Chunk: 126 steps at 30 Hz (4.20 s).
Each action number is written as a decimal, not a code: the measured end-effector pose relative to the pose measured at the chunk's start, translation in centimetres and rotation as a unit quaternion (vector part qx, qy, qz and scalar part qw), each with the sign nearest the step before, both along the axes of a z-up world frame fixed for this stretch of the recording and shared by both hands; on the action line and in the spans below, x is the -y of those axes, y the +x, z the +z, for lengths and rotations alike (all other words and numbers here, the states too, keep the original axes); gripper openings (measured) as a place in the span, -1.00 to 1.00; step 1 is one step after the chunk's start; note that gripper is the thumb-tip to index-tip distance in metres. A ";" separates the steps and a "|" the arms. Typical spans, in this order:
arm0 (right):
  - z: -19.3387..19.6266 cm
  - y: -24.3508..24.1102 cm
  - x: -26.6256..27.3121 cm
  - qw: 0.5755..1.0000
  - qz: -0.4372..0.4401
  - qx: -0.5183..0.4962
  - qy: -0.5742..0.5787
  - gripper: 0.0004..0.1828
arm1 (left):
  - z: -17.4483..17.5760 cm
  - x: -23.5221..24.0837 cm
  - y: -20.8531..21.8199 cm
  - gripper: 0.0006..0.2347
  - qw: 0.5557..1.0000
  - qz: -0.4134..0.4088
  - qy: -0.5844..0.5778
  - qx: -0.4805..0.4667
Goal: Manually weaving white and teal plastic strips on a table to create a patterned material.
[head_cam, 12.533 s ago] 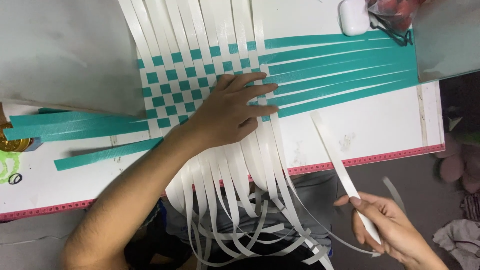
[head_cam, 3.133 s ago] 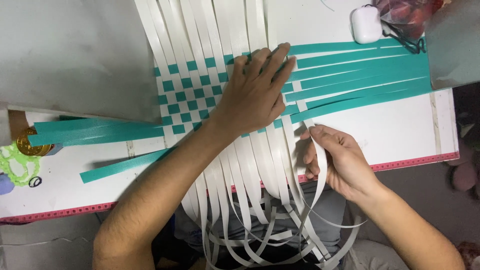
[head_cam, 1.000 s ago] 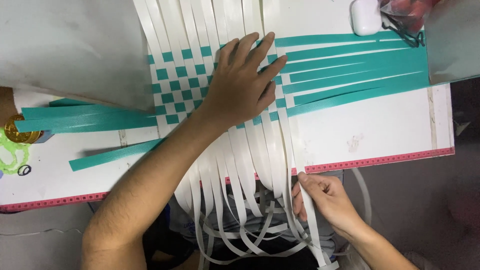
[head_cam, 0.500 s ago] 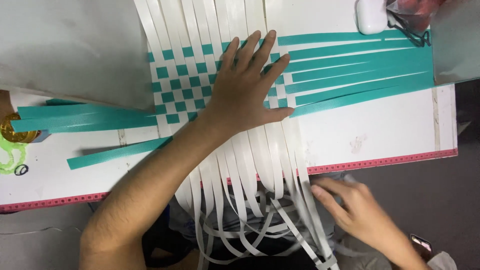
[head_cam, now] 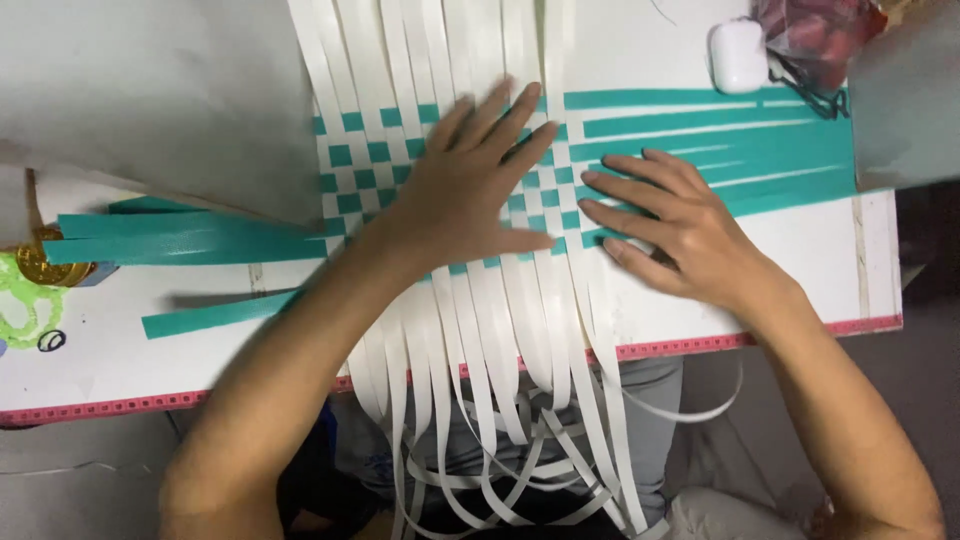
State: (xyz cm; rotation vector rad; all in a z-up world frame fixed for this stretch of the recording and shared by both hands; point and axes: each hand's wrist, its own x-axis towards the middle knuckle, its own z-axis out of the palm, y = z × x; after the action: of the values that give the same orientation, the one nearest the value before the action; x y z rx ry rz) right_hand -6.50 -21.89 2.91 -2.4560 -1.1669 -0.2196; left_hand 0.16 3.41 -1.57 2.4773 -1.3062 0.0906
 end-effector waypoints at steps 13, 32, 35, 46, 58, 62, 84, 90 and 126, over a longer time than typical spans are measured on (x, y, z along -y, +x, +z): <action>-1.1 1.8 0.6 0.997 0.018 -0.049 0.055 -0.72 | 1.2 -1.4 -0.1 -0.04 0.997 0.014 0.080 0.001; -1.6 0.8 0.2 0.999 0.031 -0.002 0.038 -0.72 | 4.0 -10.6 -15.7 -0.75 0.944 0.295 -0.024 0.146; -1.4 0.6 0.2 0.999 0.022 -0.002 0.037 -0.72 | 4.2 -10.4 -16.1 -0.70 0.932 0.327 0.020 0.153; -1.5 0.5 0.2 0.999 0.014 -0.002 0.031 -0.72 | 4.7 -10.8 -15.4 -0.62 0.929 0.354 0.068 0.090; -1.6 0.5 0.1 0.999 0.012 0.014 0.036 -0.74 | 4.5 -10.6 -14.6 -0.60 0.925 0.354 0.083 0.109; -1.5 0.5 0.2 0.999 0.012 0.025 0.040 -0.74 | 4.3 -10.5 -14.6 -0.60 0.930 0.350 0.059 0.093; -1.5 0.7 0.1 0.999 -0.008 0.033 0.029 -0.73 | 4.3 -10.6 -14.2 -0.60 0.949 0.308 0.021 0.061; -1.8 0.7 0.1 0.999 -0.003 0.037 0.035 -0.72 | 4.5 -11.0 -14.2 -0.59 0.954 0.297 0.000 0.031; -2.2 1.3 0.2 0.999 -0.018 0.031 0.027 -0.73 | 2.8 -11.8 -13.2 -0.56 0.946 0.321 0.003 0.050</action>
State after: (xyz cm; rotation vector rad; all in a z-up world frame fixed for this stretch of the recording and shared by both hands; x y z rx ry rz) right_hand -5.24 -22.08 0.73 -2.4395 -1.1275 -0.3366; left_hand -13.08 15.25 1.24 2.8291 -0.4759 0.3682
